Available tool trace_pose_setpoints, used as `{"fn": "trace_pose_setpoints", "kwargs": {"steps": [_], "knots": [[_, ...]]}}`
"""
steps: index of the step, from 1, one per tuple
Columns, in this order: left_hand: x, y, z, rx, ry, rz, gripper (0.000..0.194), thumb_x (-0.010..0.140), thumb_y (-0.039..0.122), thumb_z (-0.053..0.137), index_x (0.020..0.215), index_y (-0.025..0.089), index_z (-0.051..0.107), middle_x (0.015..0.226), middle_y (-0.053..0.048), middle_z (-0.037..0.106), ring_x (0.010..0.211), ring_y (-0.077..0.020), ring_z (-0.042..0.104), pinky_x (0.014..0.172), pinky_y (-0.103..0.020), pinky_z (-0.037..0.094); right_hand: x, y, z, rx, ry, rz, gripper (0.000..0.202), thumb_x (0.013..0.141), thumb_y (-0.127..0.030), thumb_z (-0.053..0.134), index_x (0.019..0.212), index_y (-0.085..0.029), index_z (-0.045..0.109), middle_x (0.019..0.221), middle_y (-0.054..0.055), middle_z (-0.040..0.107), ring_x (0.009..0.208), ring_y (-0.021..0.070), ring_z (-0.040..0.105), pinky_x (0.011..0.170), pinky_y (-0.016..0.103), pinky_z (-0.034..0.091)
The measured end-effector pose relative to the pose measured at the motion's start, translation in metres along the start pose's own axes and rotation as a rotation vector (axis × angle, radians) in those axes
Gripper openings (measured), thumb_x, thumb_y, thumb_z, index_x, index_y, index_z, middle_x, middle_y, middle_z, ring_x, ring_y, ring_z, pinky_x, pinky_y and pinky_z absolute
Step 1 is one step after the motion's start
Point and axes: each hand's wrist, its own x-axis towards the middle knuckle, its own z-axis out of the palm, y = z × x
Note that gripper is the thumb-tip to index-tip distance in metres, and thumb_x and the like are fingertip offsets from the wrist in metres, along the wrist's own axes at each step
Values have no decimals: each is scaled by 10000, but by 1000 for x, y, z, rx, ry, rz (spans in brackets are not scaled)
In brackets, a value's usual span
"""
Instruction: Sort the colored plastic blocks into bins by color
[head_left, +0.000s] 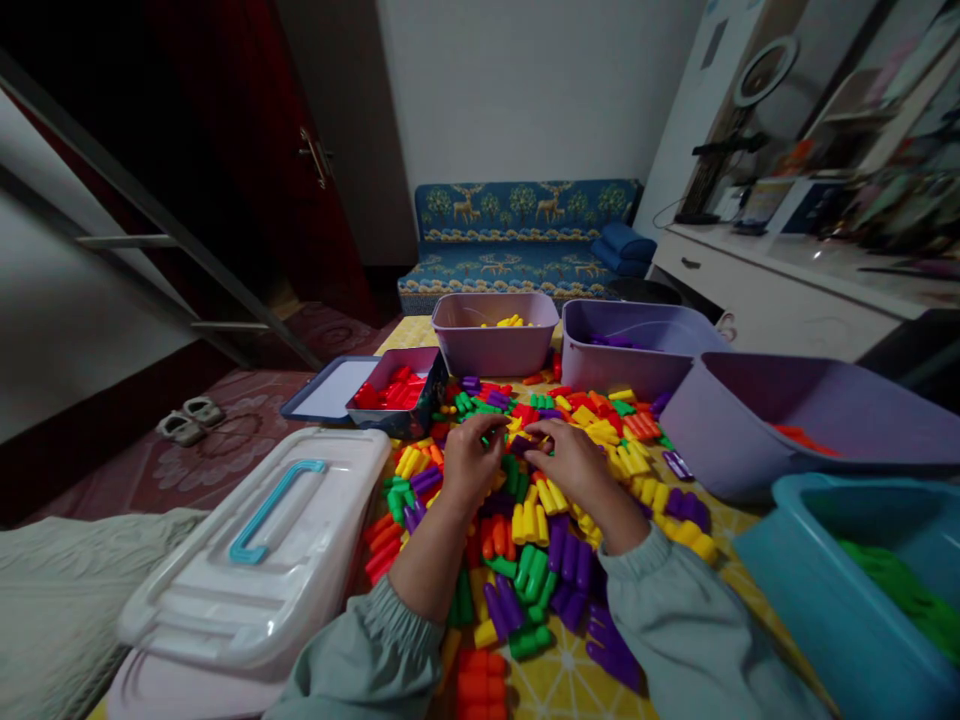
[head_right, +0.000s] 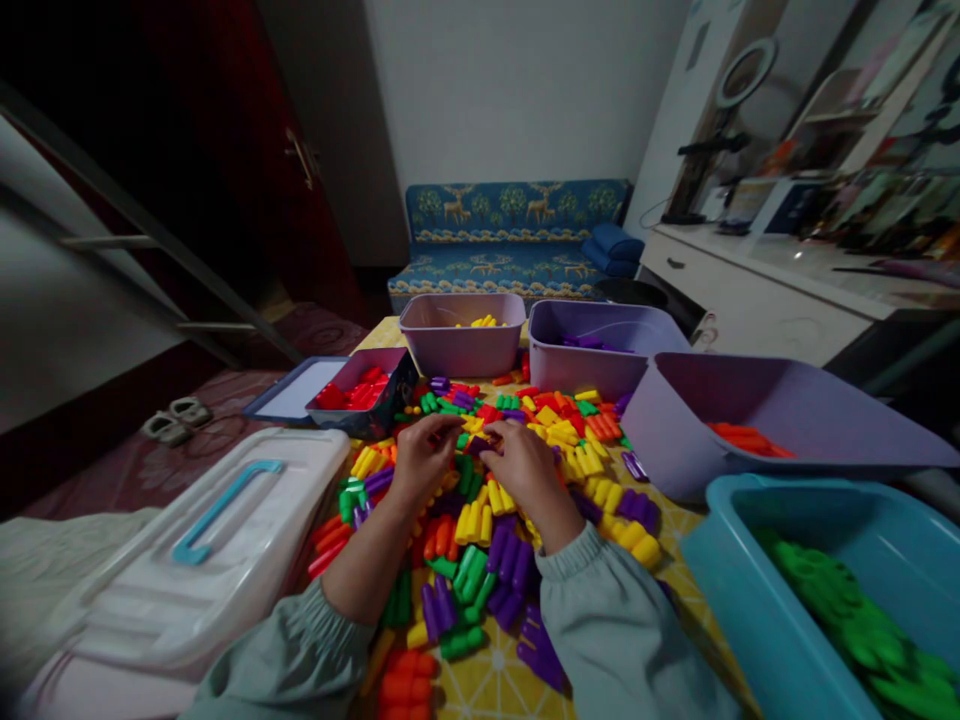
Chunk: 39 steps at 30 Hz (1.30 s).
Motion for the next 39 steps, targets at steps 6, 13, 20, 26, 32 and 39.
{"fn": "trace_pose_setpoints", "kwargs": {"steps": [6,13,20,26,32,39], "knots": [[-1,2,2,55,-111,3,171,814,139,589,923,173,717,884,-66,738,821,-190,679,766,-303,520,-2,-5,3,-181,-24,-43,182,785,-200,610,929,-209,720,915,68,691,787,184,638,705,279,458],[0,7,1,-4,-172,20,262,829,279,648,1074,196,687,1003,-78,735,898,-202,686,797,-303,525,0,-2,8,260,43,49,139,765,-210,595,873,-190,678,796,46,700,715,184,653,665,290,497],[0,9,0,-86,-150,-39,247,855,250,602,1079,182,682,893,-66,745,775,-178,686,680,-255,513,1,-7,11,714,-4,96,204,724,-331,643,862,-183,667,795,43,709,746,192,674,688,306,546],[0,13,0,-190,-111,-64,223,861,274,600,1043,172,677,903,-75,735,808,-185,687,715,-264,529,-1,-15,5,716,-30,124,210,702,-368,675,778,-174,650,708,18,676,594,150,624,558,260,515],[1,12,-1,-192,-94,-86,230,873,296,582,1037,167,680,861,-64,721,768,-174,664,690,-253,509,-6,-21,-1,634,-71,158,303,744,-450,638,624,-181,563,543,-18,577,447,108,530,437,218,423],[1,9,-1,-199,-94,-118,264,879,320,567,1058,158,675,810,-51,701,698,-158,639,655,-244,490,-5,-24,-2,666,-65,126,248,749,-403,626,648,-178,600,584,-1,627,476,116,556,477,228,443]]}}
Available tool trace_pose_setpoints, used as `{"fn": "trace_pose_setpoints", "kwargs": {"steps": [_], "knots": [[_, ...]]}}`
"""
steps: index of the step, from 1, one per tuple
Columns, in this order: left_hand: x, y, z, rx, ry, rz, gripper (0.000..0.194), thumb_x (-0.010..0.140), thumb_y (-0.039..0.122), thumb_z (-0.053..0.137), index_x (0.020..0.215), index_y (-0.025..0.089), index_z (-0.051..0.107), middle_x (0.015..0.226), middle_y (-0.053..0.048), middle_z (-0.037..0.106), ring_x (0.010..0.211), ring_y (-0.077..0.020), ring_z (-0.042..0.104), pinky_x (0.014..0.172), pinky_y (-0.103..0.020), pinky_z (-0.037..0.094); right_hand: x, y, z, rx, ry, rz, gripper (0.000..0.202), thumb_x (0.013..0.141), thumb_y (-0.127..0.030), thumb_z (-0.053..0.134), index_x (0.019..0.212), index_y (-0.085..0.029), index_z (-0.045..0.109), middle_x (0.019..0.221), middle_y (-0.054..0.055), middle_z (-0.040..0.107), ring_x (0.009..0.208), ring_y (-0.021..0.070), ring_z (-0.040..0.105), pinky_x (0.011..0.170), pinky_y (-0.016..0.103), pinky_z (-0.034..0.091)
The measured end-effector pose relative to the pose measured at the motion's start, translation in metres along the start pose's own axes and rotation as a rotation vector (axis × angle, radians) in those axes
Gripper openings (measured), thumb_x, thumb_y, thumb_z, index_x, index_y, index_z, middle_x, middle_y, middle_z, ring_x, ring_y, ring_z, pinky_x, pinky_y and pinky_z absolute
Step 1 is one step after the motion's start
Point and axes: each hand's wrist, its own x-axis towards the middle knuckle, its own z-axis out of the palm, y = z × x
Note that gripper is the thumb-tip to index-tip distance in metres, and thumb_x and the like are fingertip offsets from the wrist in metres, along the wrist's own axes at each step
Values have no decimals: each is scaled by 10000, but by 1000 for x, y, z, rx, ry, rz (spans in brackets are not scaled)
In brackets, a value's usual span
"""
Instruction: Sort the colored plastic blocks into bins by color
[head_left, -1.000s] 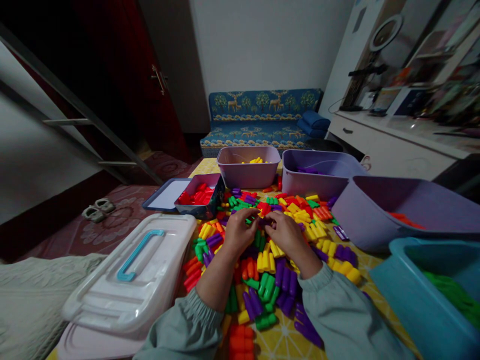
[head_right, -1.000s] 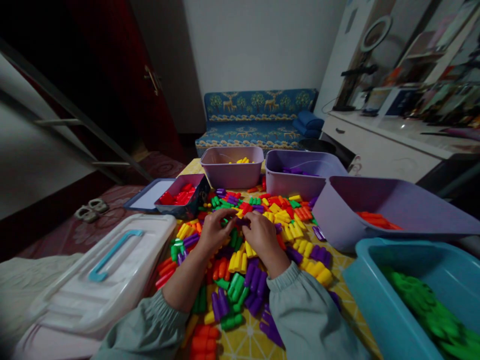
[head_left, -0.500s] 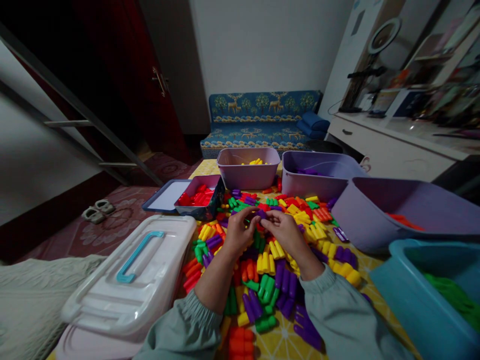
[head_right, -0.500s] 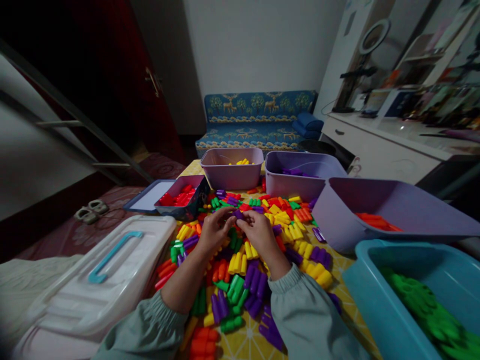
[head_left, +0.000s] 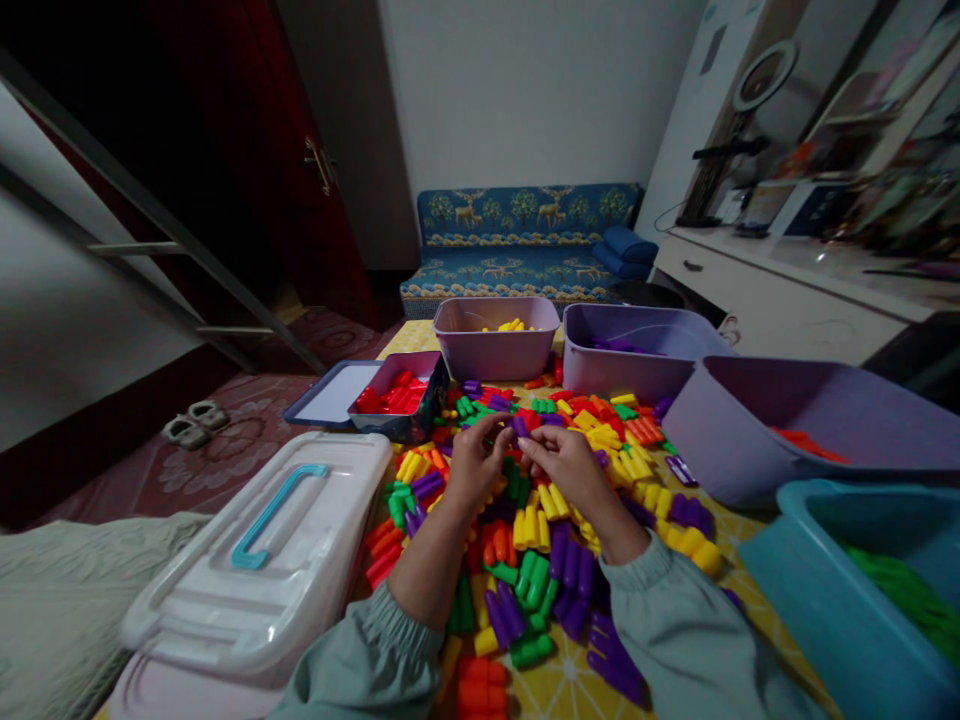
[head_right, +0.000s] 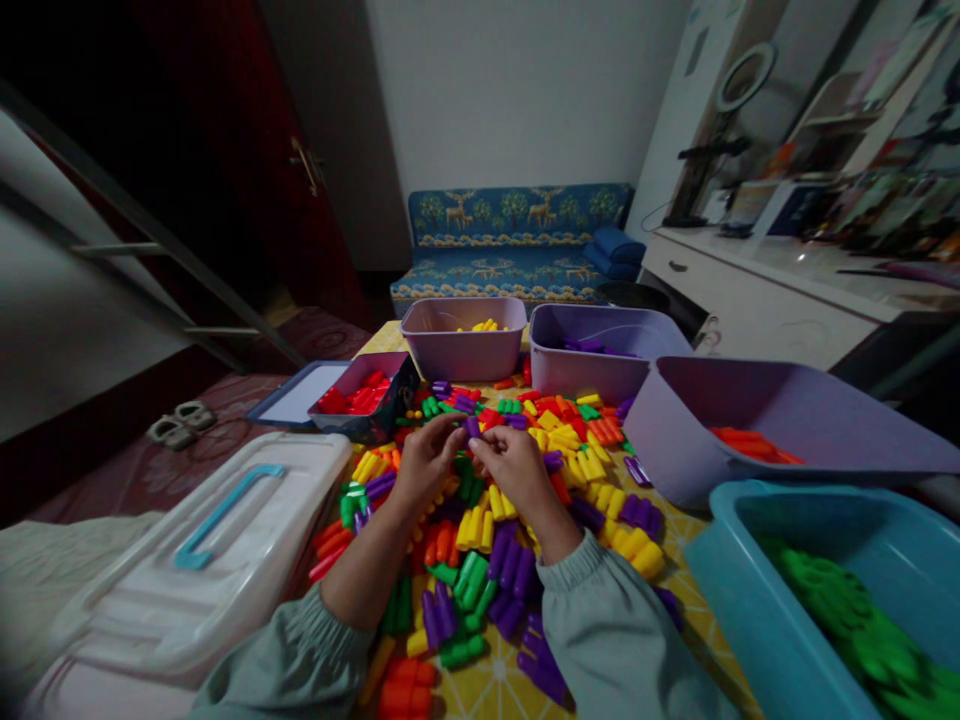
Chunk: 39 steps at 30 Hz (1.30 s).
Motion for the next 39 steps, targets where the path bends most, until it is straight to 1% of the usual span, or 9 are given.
{"fn": "trace_pose_setpoints", "kwargs": {"steps": [10,13,16,23,26,29,32,36,39], "knots": [[-1,1,1,46,-14,18,242,871,289,576,1058,168,671,734,-19,688,629,-127,610,603,-218,460,2,2,-14,-115,-108,99,296,749,-365,640,532,-175,574,475,-3,591,397,98,498,403,205,362],[-1,-4,1,43,-18,17,246,868,272,571,1073,173,665,735,-20,686,630,-128,617,595,-218,460,4,-6,-25,-84,-79,133,286,743,-361,650,542,-166,595,485,-1,603,397,90,500,402,196,360],[-1,-8,2,21,-26,14,250,858,234,566,1085,180,656,750,-23,696,660,-135,646,609,-218,473,18,-20,-43,8,53,113,289,717,-362,681,535,-150,608,496,7,610,409,77,506,411,184,374],[-1,-6,2,26,-37,1,251,837,167,556,1065,149,658,752,-38,706,670,-137,665,602,-208,477,78,-46,-80,304,624,-19,277,738,-414,699,720,-146,632,562,-14,621,408,53,510,370,139,382],[-1,-5,2,38,-35,-2,260,832,143,551,1069,140,658,749,-39,709,660,-131,663,595,-201,472,82,-41,-78,267,641,-86,343,750,-485,662,791,-145,648,636,13,665,430,62,531,372,144,392],[-1,-6,2,48,-34,6,261,830,132,550,1063,139,667,746,-38,711,664,-130,664,600,-199,475,70,-25,-72,129,483,-101,354,719,-481,665,811,-139,679,690,38,693,484,91,573,422,179,431],[-1,-7,3,64,-34,13,248,827,131,557,1039,141,684,751,-42,715,671,-134,667,605,-203,480,53,-1,-71,-112,369,-107,291,704,-410,664,811,-141,701,738,64,719,615,162,648,563,264,515],[-1,-8,3,78,-30,11,216,830,143,561,989,149,706,780,-51,727,697,-147,680,617,-215,496,36,23,-82,-560,359,-122,242,761,-327,608,881,-149,720,912,110,738,859,243,681,826,382,519],[-1,-7,3,92,-35,20,196,831,134,560,948,146,716,801,-59,739,709,-152,688,633,-222,508,28,34,-92,-902,400,-138,317,801,-311,586,1043,-145,708,1082,148,699,1025,276,635,936,412,465]]}}
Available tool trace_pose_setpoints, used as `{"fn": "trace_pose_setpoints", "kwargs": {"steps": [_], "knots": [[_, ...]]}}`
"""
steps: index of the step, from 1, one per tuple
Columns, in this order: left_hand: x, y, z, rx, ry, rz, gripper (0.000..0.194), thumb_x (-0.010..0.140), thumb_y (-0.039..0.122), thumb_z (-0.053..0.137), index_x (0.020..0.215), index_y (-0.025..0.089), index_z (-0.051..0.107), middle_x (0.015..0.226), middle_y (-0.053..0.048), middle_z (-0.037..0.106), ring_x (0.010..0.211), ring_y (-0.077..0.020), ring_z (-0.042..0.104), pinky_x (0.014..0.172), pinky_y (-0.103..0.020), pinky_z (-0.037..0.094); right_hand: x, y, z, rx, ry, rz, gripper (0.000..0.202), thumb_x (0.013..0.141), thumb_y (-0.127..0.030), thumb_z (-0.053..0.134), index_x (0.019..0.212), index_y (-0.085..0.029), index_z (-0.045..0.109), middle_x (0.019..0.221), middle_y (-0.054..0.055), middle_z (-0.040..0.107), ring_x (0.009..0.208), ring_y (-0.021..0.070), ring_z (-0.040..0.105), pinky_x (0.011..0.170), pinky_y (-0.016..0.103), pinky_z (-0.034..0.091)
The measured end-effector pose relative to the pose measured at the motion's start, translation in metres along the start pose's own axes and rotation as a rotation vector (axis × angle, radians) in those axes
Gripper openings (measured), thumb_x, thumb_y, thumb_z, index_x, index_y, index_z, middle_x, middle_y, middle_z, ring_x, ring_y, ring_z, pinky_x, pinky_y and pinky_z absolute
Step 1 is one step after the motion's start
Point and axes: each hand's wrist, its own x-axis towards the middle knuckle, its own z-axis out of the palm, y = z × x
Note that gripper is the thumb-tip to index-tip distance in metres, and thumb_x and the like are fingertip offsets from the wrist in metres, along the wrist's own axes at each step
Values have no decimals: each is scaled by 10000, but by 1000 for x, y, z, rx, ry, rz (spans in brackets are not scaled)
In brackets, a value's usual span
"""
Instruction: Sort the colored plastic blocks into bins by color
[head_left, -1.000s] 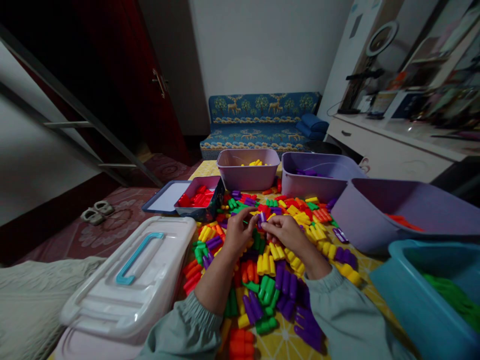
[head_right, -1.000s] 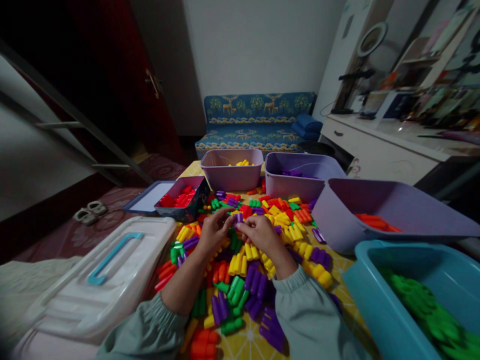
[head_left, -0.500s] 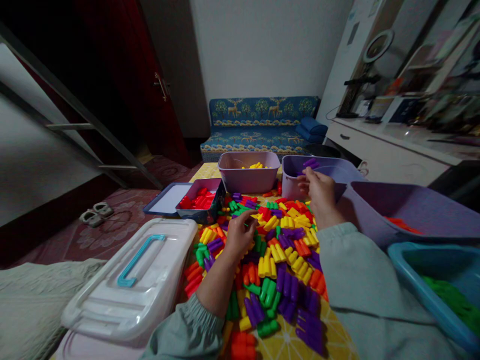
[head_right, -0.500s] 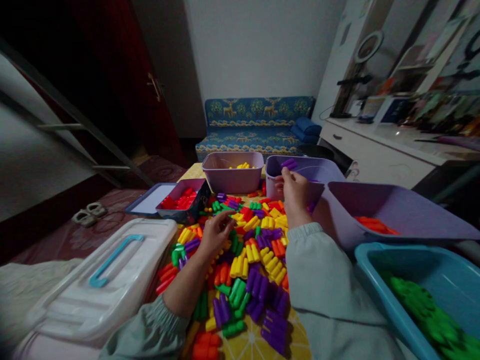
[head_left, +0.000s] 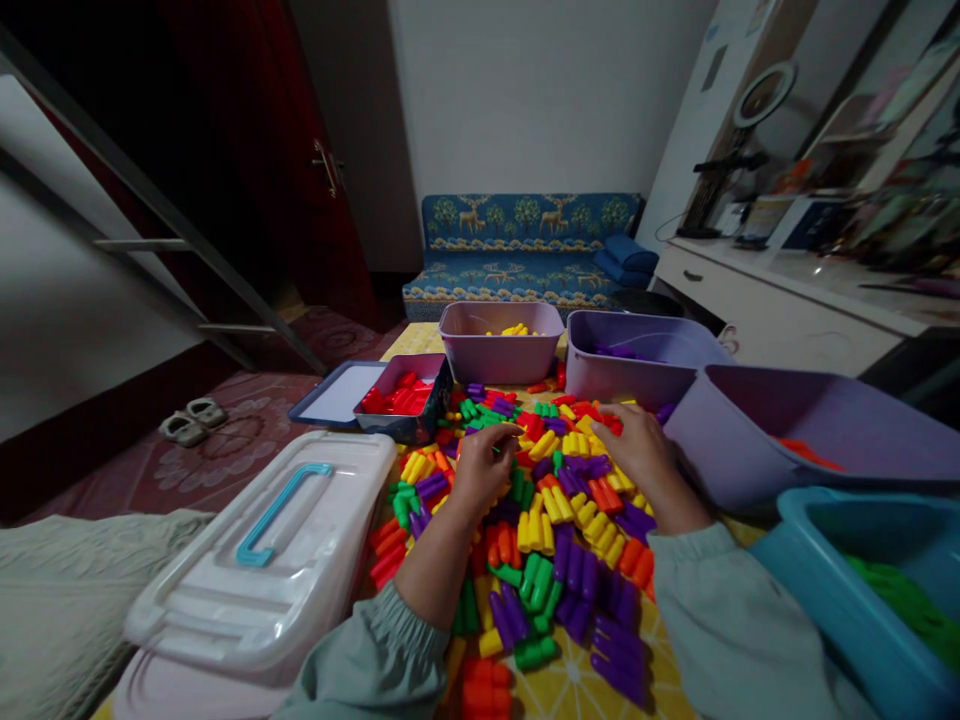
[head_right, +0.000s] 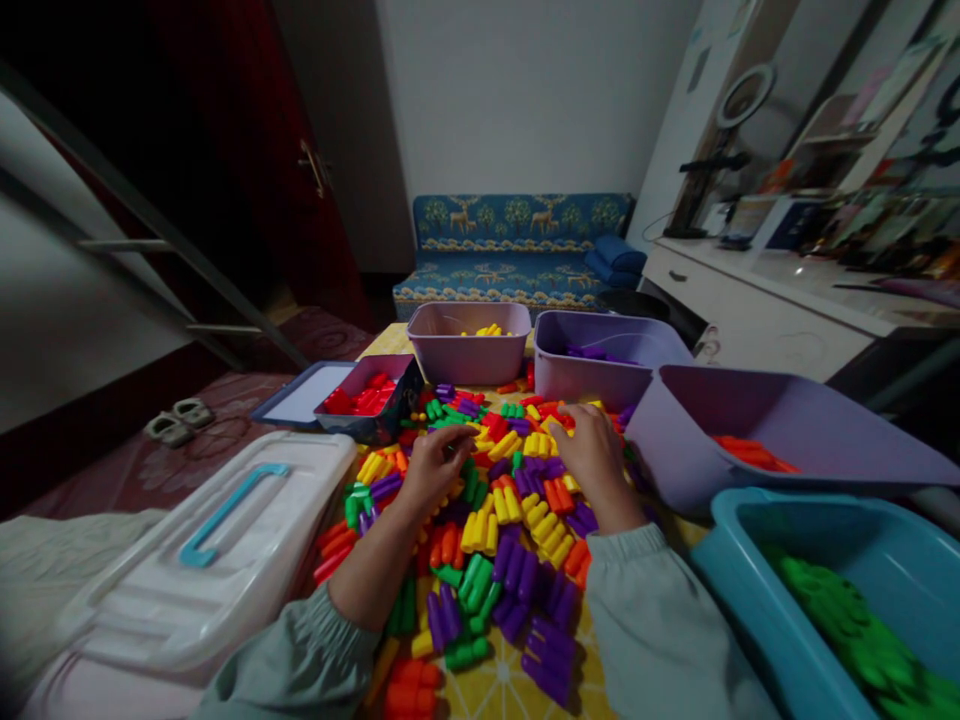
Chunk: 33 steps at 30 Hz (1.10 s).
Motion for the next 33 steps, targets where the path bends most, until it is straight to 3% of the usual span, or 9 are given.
{"fn": "trace_pose_setpoints", "kwargs": {"steps": [3,7,14,22,28,33], "knots": [[0,1,-1,13,-8,6,198,830,119,557,938,148,720,816,-60,747,707,-152,693,645,-227,516,-8,9,3,-225,-4,45,495,837,-428,572,1235,-138,626,1248,204,606,1129,325,576,951,457,441],[1,1,-1,45,-1,13,204,820,111,567,929,163,731,831,-55,753,737,-161,698,663,-235,523,-16,14,11,-288,-13,153,644,860,-612,471,1304,-159,582,1307,230,555,1204,362,511,928,494,433],[1,-2,0,53,2,29,207,817,102,573,922,178,734,852,-46,756,768,-163,705,654,-226,522,-20,-15,11,-133,-66,51,441,881,-493,506,1125,-172,685,1131,151,673,1099,283,588,966,429,420],[0,-2,0,9,14,17,199,825,104,563,937,145,723,840,-68,752,750,-164,709,669,-238,536,-50,-60,19,98,-231,-98,523,871,-480,538,1304,-188,558,1289,127,605,1169,275,583,985,410,458],[1,0,-1,-64,55,46,197,839,146,557,958,146,714,819,-65,744,733,-158,703,678,-246,547,-70,-60,17,20,-216,-257,545,878,-469,533,1361,-218,499,1412,88,516,1262,285,497,1037,460,406],[8,34,-27,-146,77,71,211,863,196,533,966,129,705,846,-77,739,764,-160,705,695,-238,550,-76,-54,20,-87,-165,-273,510,909,-457,479,1364,-229,495,1407,84,520,1225,283,507,1020,455,387]]}}
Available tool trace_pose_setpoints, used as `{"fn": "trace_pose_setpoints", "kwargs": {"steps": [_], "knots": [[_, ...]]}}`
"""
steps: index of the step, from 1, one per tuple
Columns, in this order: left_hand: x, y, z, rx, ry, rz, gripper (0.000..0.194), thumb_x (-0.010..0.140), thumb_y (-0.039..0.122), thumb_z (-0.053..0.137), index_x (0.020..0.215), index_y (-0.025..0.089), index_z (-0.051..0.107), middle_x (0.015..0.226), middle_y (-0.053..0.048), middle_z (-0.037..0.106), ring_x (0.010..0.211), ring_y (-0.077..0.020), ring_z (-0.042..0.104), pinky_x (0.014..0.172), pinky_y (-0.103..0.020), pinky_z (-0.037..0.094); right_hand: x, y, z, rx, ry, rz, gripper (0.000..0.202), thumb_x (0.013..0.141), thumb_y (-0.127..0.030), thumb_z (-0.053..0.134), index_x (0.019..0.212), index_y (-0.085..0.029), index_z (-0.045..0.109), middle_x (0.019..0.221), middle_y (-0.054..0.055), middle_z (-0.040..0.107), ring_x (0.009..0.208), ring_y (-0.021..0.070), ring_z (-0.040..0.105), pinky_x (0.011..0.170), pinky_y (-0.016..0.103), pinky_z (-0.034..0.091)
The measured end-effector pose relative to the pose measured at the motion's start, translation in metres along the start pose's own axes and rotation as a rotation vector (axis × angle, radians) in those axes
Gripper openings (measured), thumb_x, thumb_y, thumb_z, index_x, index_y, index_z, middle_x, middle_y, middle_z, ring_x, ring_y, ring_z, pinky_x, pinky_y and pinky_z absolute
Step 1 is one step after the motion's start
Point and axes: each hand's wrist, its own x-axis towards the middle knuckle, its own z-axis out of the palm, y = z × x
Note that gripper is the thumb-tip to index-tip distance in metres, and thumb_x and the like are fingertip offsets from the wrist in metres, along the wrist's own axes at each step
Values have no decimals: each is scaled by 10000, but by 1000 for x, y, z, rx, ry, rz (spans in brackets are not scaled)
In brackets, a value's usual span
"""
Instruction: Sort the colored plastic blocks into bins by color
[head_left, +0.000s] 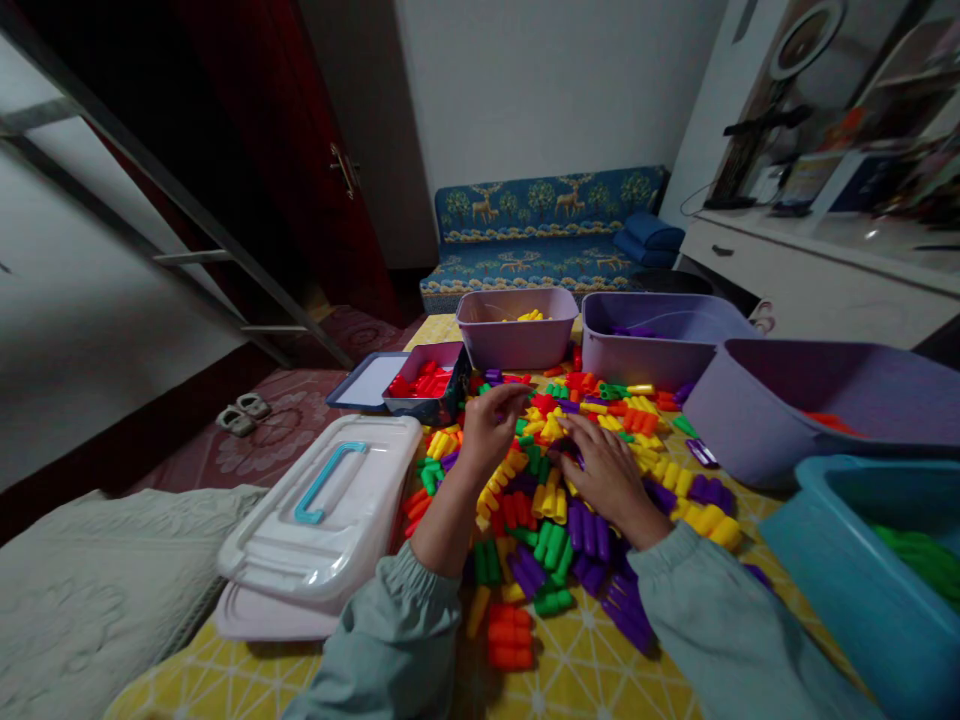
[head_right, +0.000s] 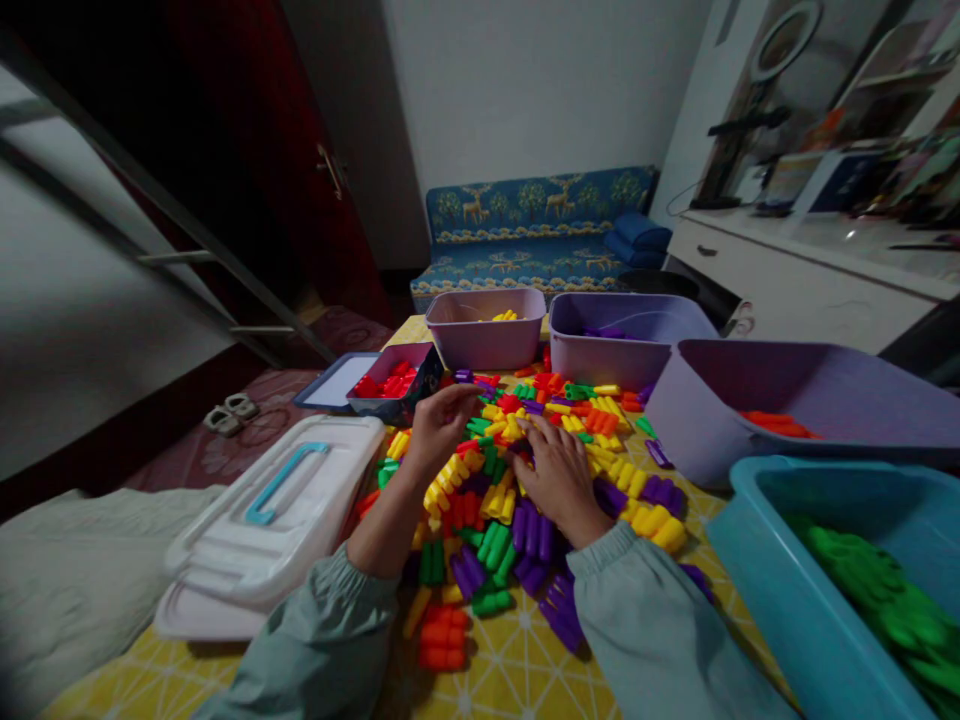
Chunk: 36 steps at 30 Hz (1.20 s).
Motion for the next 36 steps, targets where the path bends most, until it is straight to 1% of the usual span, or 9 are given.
{"fn": "trace_pose_setpoints", "kwargs": {"steps": [5,9,13,16,18,24,30,34,36], "knots": [[-1,51,-46,39,-4,-17,263,869,268,569,1076,134,662,945,-79,724,867,-155,689,785,-241,547,0,2,3,-1,6,-13,526,925,-501,426,1373,-232,485,1406,83,524,1208,286,512,1008,453,379],[-49,73,-79,265,16,-65,375,839,306,629,1186,168,604,1150,-107,669,1069,-208,640,935,-324,519,0,1,3,26,27,4,533,904,-507,466,1357,-230,502,1385,76,541,1195,285,525,997,456,391],[-126,61,-85,572,-99,-138,588,827,306,638,1376,222,447,1390,-137,503,1316,-272,463,1096,-437,397,0,1,4,43,43,4,501,898,-484,480,1333,-239,523,1369,69,556,1189,283,535,990,453,396],[-170,41,-77,676,-40,-219,639,837,344,613,1418,212,380,1481,-163,383,1400,-308,347,1119,-492,358,-1,2,4,50,53,-6,496,903,-482,468,1323,-226,528,1367,70,557,1184,282,538,990,450,394],[-185,30,-69,702,12,-266,655,855,350,587,1443,208,334,1517,-166,329,1439,-309,272,1141,-512,317,-1,2,4,53,59,-8,488,905,-474,465,1319,-224,529,1363,71,559,1182,280,537,985,448,396],[-178,17,-41,685,126,-434,753,829,462,610,1465,189,313,1580,-199,159,1467,-343,175,1149,-540,265,-2,4,5,78,76,-12,479,907,-488,466,1306,-235,543,1350,75,569,1183,280,539,986,433,399],[-152,12,-13,625,119,-413,716,776,470,670,1405,224,432,1536,-181,252,1448,-369,209,1129,-562,273,-3,1,3,109,95,27,493,928,-501,435,1314,-214,543,1346,99,572,1181,284,547,976,445,406],[-131,16,6,517,59,-372,719,755,377,695,1406,228,429,1456,-172,369,1380,-345,348,1109,-530,332,-3,-1,-1,151,105,89,526,933,-519,419,1336,-196,519,1335,119,577,1171,298,559,958,456,419],[-117,19,15,478,20,-335,705,725,310,712,1382,238,467,1476,-153,350,1399,-339,319,1126,-509,321,-3,0,-2,187,124,100,515,935,-512,421,1327,-195,525,1320,121,586,1177,299,559,957,453,425]]}}
